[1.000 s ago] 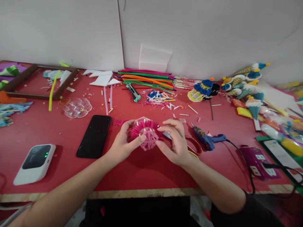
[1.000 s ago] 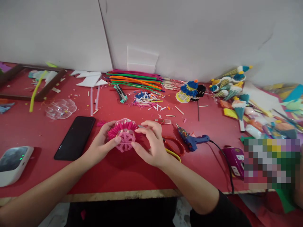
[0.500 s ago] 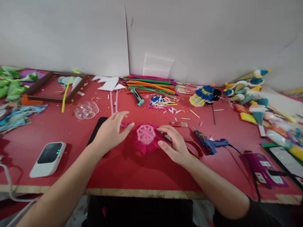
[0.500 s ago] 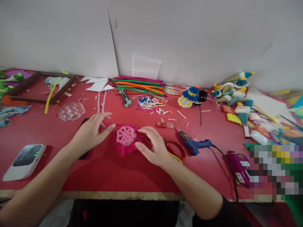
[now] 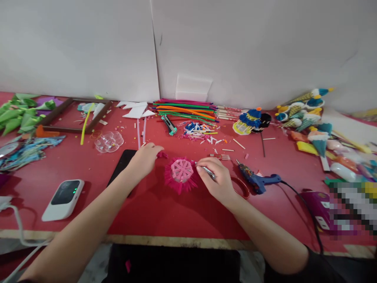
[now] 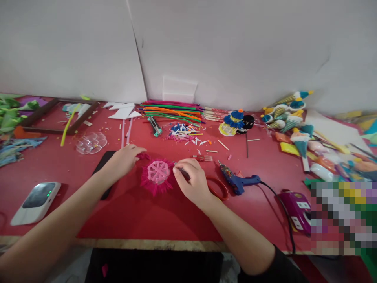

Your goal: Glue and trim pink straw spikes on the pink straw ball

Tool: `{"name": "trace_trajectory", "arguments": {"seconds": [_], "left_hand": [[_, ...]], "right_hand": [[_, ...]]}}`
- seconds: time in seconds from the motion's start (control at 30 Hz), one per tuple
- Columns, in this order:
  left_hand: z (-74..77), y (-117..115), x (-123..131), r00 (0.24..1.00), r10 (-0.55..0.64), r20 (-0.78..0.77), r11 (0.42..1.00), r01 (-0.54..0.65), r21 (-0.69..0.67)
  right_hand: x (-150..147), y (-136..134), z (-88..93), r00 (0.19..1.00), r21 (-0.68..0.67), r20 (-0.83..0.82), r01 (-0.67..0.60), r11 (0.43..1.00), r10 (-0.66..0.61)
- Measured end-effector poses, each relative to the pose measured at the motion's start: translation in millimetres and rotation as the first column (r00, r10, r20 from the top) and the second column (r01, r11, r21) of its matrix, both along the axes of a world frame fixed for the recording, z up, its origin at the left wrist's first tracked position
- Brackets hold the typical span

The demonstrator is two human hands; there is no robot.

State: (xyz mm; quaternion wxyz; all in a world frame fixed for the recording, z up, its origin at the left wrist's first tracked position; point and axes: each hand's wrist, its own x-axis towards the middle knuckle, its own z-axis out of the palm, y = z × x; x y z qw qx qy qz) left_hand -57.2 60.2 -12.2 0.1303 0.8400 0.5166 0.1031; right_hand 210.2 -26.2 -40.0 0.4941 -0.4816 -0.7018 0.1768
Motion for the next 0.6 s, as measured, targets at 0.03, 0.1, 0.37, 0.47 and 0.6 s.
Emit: {"name": "trace_trajectory", "arguments": {"seconds": [0.03,0.1,0.37,0.47,0.6], "left_hand": [[-0.7,6,7,1.000,-0.013,0.005,1.000,0.013,-0.002],[-1.0,18,23,0.998,-0.053,0.018,0.998,0.053,-0.018],[6.3,67,88,0.972,-0.196,0.128,0.967,0.213,-0.140],[7.9,81,94,0.967,-0.124,0.223,0.964,0.170,-0.204],[9.5,84,81,0.930,0.032,0.366,0.962,0.070,-0.263]], "right_hand": [[0,1,-1.0,1.000,0.011,0.008,0.009,1.000,-0.009],[0,3,-3.2,0.999,0.040,0.023,0.044,0.998,-0.045],[0,8,-6.8,0.989,0.098,0.069,0.121,0.988,-0.128],[-1,8,-6.6,0.989,0.093,0.084,0.115,0.989,-0.123],[0,8,-3.1,0.988,0.068,0.087,0.121,0.990,-0.127]]}}
